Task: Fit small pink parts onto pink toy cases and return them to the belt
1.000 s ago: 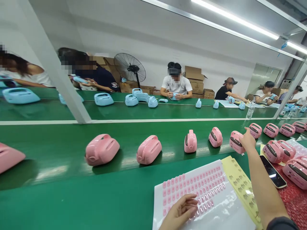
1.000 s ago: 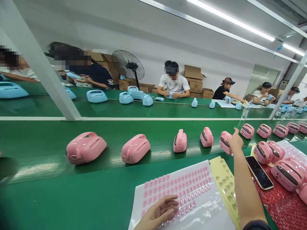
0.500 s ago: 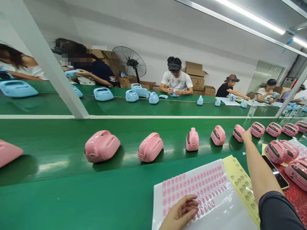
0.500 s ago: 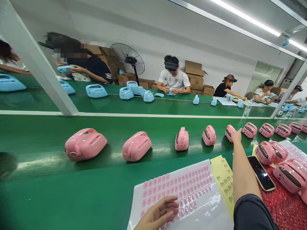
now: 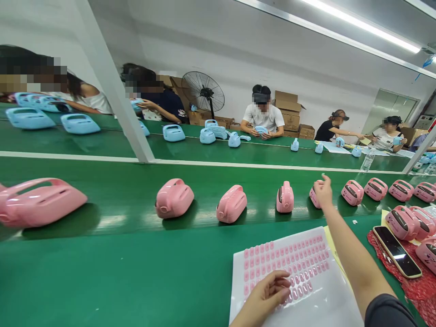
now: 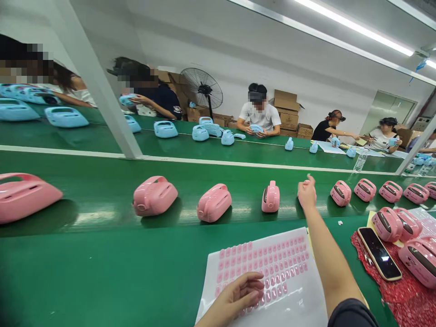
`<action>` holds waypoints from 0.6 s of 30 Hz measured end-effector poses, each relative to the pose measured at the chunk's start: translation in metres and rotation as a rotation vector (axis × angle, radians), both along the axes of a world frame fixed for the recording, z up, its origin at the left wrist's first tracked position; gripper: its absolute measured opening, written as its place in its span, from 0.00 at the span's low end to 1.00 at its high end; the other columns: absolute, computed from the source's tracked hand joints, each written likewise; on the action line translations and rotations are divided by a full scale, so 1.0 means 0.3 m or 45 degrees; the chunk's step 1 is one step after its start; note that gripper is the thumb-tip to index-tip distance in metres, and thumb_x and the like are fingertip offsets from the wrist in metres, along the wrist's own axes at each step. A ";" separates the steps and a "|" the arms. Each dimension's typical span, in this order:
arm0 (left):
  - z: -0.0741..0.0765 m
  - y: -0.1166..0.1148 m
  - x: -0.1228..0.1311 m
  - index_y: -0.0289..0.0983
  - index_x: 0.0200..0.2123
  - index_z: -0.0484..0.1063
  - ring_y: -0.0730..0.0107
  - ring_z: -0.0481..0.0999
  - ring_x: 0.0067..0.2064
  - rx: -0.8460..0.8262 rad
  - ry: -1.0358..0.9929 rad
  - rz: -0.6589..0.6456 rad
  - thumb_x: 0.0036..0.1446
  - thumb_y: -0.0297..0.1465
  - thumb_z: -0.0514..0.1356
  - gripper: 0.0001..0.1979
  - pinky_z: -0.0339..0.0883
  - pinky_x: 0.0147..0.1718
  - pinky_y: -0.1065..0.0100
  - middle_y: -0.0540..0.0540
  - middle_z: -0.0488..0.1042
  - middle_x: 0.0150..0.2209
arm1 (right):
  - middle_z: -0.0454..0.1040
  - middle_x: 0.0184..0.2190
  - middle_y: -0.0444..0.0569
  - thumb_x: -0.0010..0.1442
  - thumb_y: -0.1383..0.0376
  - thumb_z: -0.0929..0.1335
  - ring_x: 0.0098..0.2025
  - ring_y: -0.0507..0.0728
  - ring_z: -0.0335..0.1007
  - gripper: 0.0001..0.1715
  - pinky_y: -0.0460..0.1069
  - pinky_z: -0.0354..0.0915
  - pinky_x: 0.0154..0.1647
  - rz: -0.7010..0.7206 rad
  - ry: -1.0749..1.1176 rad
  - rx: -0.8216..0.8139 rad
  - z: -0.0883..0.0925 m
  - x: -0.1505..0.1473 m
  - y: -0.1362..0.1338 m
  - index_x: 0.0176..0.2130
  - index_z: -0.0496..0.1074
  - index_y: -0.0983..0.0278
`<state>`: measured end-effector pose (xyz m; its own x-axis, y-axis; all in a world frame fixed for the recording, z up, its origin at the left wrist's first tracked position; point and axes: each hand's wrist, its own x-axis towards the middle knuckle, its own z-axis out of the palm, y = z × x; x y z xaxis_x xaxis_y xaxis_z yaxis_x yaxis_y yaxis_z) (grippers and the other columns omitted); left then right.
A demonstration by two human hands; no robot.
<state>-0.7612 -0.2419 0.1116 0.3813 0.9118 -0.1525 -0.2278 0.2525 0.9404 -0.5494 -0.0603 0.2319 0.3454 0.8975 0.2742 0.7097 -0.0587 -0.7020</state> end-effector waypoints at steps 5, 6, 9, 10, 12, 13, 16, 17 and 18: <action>0.061 -0.021 -0.013 0.40 0.34 0.74 0.64 0.74 0.34 -0.040 -0.041 -0.001 0.38 0.41 0.68 0.19 0.65 0.36 0.64 0.45 0.75 0.33 | 0.74 0.39 0.53 0.49 0.68 0.67 0.40 0.59 0.71 0.43 0.50 0.63 0.39 0.279 0.107 -0.181 -0.073 -0.282 -0.001 0.60 0.45 0.69; 0.066 -0.021 -0.015 0.40 0.34 0.74 0.64 0.74 0.34 -0.056 -0.044 0.001 0.38 0.41 0.68 0.19 0.66 0.36 0.64 0.45 0.75 0.33 | 0.72 0.41 0.55 0.48 0.70 0.66 0.41 0.60 0.70 0.43 0.50 0.63 0.39 0.289 0.122 -0.199 -0.078 -0.308 -0.007 0.60 0.45 0.70; 0.074 -0.016 -0.013 0.39 0.34 0.74 0.62 0.75 0.35 -0.120 -0.062 0.067 0.37 0.41 0.68 0.20 0.67 0.35 0.63 0.44 0.75 0.34 | 0.70 0.43 0.55 0.48 0.72 0.64 0.44 0.59 0.68 0.41 0.51 0.61 0.42 0.307 0.139 -0.180 -0.070 -0.332 -0.045 0.59 0.45 0.68; 0.076 -0.012 -0.011 0.39 0.35 0.73 0.61 0.75 0.35 -0.138 -0.078 0.110 0.37 0.41 0.68 0.20 0.67 0.35 0.62 0.44 0.74 0.34 | 0.70 0.41 0.52 0.47 0.72 0.64 0.42 0.58 0.68 0.41 0.50 0.61 0.42 0.330 0.163 -0.151 -0.061 -0.328 -0.067 0.59 0.46 0.67; 0.079 -0.002 -0.008 0.41 0.38 0.72 0.60 0.75 0.36 -0.154 -0.141 0.219 0.37 0.41 0.69 0.23 0.67 0.36 0.60 0.44 0.74 0.35 | 0.69 0.34 0.44 0.44 0.71 0.65 0.35 0.54 0.68 0.41 0.48 0.61 0.37 0.412 0.338 -0.079 -0.039 -0.314 -0.129 0.57 0.48 0.64; 0.080 0.004 -0.009 0.42 0.40 0.71 0.59 0.75 0.38 -0.152 -0.196 0.280 0.37 0.41 0.69 0.24 0.67 0.38 0.59 0.44 0.74 0.37 | 0.67 0.30 0.41 0.43 0.71 0.66 0.30 0.52 0.67 0.41 0.47 0.61 0.34 0.472 0.507 -0.054 -0.028 -0.306 -0.167 0.55 0.50 0.63; 0.085 0.011 -0.032 0.48 0.45 0.68 0.54 0.71 0.48 -0.097 -0.411 0.417 0.33 0.42 0.70 0.31 0.64 0.46 0.56 0.45 0.72 0.45 | 0.63 0.23 0.34 0.38 0.69 0.68 0.20 0.47 0.59 0.37 0.43 0.57 0.21 0.666 1.191 -0.128 -0.003 -0.285 -0.302 0.49 0.55 0.61; 0.086 0.009 -0.046 0.48 0.46 0.67 0.51 0.67 0.52 -0.086 -0.465 0.418 0.30 0.42 0.71 0.35 0.61 0.49 0.55 0.46 0.72 0.47 | 0.62 0.21 0.33 0.37 0.68 0.69 0.17 0.46 0.56 0.35 0.42 0.54 0.18 0.717 1.391 -0.201 -0.001 -0.281 -0.349 0.46 0.57 0.61; 0.086 0.004 -0.062 0.47 0.46 0.67 0.48 0.63 0.55 -0.081 -0.490 0.395 0.25 0.41 0.72 0.38 0.59 0.51 0.55 0.45 0.72 0.47 | 0.62 0.20 0.32 0.36 0.67 0.71 0.15 0.45 0.53 0.34 0.41 0.50 0.16 0.759 1.546 -0.283 -0.002 -0.278 -0.395 0.44 0.58 0.61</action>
